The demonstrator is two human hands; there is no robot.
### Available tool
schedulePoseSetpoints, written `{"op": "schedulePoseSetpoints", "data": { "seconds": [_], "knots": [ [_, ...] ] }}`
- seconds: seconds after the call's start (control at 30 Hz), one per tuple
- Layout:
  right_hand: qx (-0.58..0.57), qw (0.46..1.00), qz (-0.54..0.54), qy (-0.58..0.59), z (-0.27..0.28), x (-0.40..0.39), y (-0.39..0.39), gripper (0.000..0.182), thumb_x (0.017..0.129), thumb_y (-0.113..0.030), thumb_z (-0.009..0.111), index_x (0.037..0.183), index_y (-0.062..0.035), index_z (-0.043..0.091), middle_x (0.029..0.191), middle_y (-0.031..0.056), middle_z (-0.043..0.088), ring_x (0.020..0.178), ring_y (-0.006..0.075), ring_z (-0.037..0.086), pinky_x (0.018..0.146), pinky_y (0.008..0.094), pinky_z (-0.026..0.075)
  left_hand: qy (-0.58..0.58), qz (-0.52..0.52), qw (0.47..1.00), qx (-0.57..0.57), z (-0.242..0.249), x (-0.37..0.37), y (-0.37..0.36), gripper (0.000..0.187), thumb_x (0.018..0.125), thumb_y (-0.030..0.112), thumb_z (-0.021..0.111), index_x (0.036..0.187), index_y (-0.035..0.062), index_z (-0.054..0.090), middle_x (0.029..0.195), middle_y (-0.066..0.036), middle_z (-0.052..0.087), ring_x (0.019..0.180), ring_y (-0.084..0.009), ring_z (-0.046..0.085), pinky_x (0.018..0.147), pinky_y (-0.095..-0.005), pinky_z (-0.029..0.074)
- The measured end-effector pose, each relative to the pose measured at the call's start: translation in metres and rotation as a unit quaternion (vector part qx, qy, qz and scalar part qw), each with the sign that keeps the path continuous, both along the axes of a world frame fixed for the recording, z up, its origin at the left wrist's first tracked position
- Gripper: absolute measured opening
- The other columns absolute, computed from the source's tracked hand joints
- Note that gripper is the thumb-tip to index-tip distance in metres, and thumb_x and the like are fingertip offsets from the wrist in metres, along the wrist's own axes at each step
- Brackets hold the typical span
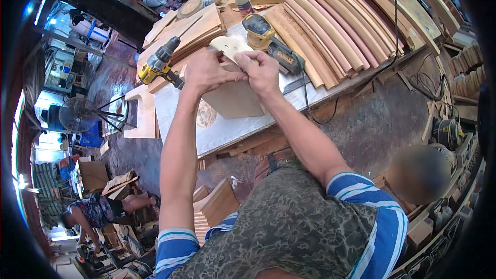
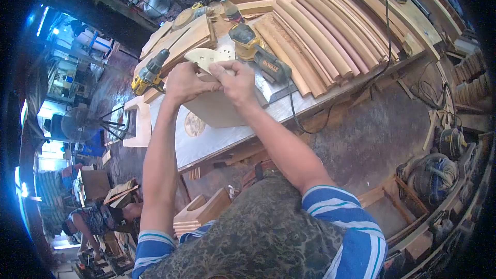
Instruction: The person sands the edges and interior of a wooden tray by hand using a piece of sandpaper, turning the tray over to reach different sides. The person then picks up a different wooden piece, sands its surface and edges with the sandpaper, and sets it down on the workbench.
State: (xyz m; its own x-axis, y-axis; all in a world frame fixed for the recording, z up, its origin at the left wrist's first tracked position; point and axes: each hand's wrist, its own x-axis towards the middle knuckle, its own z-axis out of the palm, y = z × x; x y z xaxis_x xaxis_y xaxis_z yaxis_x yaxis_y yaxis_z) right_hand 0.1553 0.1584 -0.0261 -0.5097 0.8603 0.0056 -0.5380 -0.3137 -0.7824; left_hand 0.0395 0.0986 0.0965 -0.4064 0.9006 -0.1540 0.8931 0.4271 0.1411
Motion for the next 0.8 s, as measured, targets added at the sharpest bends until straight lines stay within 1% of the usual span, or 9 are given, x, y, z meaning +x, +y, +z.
{"op": "schedulePoseSetpoints", "data": {
  "seconds": [0.07, 0.13, 0.2, 0.27, 0.33, 0.4, 0.47, 0.5, 0.8],
  "knots": [
    [0.024, 1.000, -0.010, 0.001, 0.001, -0.005, 0.017, 0.031, 0.090, -0.025, 0.083, 0.100, 0.0038, 0.077, 0.085, 0.0053, 0.073, 0.074, 0.0086, 0.063, 0.062, 0.0262, 0.052, 0.003, -0.039, 0.996, 0.074, -0.003, 0.004, -0.004, 0.093, 0.054, 0.070, 0.090, 0.118, 0.0050, 0.074, 0.107, -0.017, 0.077, 0.100, -0.0358, 0.074, 0.088, -0.0451, 0.057],
    [0.060, 0.998, -0.023, 0.009, 0.015, -0.001, 0.024, 0.029, 0.090, -0.023, 0.081, 0.099, 0.0041, 0.077, 0.085, 0.0054, 0.073, 0.072, 0.0089, 0.063, 0.062, 0.0270, 0.052, -0.001, -0.031, 0.998, 0.063, -0.002, 0.006, -0.006, 0.093, 0.053, 0.070, 0.090, 0.118, 0.0051, 0.074, 0.107, -0.017, 0.077, 0.100, -0.0354, 0.074, 0.087, -0.0454, 0.057],
    [0.075, 0.993, -0.020, -0.088, 0.025, 0.009, 0.012, 0.027, 0.090, -0.021, 0.079, 0.096, 0.0049, 0.076, 0.084, 0.0057, 0.074, 0.071, 0.0094, 0.064, 0.063, 0.0276, 0.053, 0.023, -0.010, 0.999, 0.039, -0.002, 0.003, -0.005, 0.092, 0.053, 0.070, 0.090, 0.117, 0.0051, 0.075, 0.108, -0.017, 0.077, 0.100, -0.0346, 0.074, 0.087, -0.0455, 0.057],
    [0.070, 0.993, -0.025, -0.094, 0.033, 0.011, 0.005, 0.027, 0.090, -0.021, 0.080, 0.094, 0.0053, 0.076, 0.082, 0.0068, 0.074, 0.070, 0.0089, 0.064, 0.062, 0.0268, 0.052, -0.010, 0.022, 1.000, 0.013, 0.000, 0.004, -0.004, 0.091, 0.053, 0.071, 0.090, 0.113, 0.0043, 0.076, 0.107, -0.017, 0.077, 0.099, -0.0337, 0.074, 0.087, -0.0450, 0.057],
    [0.116, 0.976, -0.052, -0.175, 0.055, 0.024, 0.003, 0.028, 0.089, -0.021, 0.080, 0.093, 0.0061, 0.076, 0.082, 0.0091, 0.075, 0.073, 0.0101, 0.066, 0.065, 0.0274, 0.053, 0.054, -0.020, 0.997, 0.053, -0.005, 0.006, -0.011, 0.087, 0.054, 0.079, 0.085, 0.104, 0.0083, 0.079, 0.094, -0.018, 0.077, 0.089, -0.0332, 0.075, 0.081, -0.0453, 0.058],
    [0.122, 0.981, -0.079, -0.129, 0.039, 0.009, 0.016, 0.028, 0.088, -0.021, 0.080, 0.092, 0.0064, 0.076, 0.083, 0.0103, 0.076, 0.074, 0.0118, 0.067, 0.067, 0.0292, 0.055, 0.047, -0.043, 0.993, 0.099, -0.016, 0.000, -0.015, 0.087, 0.054, 0.080, 0.084, 0.102, 0.0076, 0.078, 0.095, -0.018, 0.077, 0.090, -0.0330, 0.075, 0.082, -0.0447, 0.059],
    [0.152, 0.966, -0.071, -0.199, 0.053, 0.020, 0.005, 0.029, 0.087, -0.022, 0.080, 0.091, 0.0068, 0.076, 0.084, 0.0114, 0.076, 0.076, 0.0136, 0.068, 0.069, 0.0307, 0.055, 0.079, -0.047, 0.991, 0.099, -0.018, -0.001, -0.018, 0.088, 0.054, 0.081, 0.083, 0.101, 0.0064, 0.077, 0.094, -0.017, 0.077, 0.091, -0.0329, 0.075, 0.082, -0.0442, 0.059],
    [0.187, 0.961, -0.102, -0.179, 0.053, 0.022, -0.004, 0.030, 0.087, -0.023, 0.080, 0.092, 0.0070, 0.076, 0.084, 0.0128, 0.076, 0.076, 0.0144, 0.069, 0.070, 0.0317, 0.056, 0.059, -0.017, 0.997, 0.039, -0.007, 0.004, -0.015, 0.091, 0.053, 0.082, 0.083, 0.102, 0.0056, 0.076, 0.096, -0.017, 0.077, 0.091, -0.0328, 0.075, 0.082, -0.0444, 0.059],
    [0.187, 0.958, -0.100, -0.195, 0.044, 0.021, -0.009, 0.033, 0.086, -0.024, 0.082, 0.093, 0.0073, 0.076, 0.083, 0.0143, 0.076, 0.078, 0.0145, 0.069, 0.072, 0.0313, 0.055, 0.053, -0.004, 0.994, 0.094, -0.014, 0.000, -0.017, 0.080, 0.058, 0.075, 0.084, 0.102, 0.0089, 0.078, 0.091, -0.014, 0.078, 0.089, -0.0304, 0.076, 0.081, -0.0435, 0.060]
  ]
}}
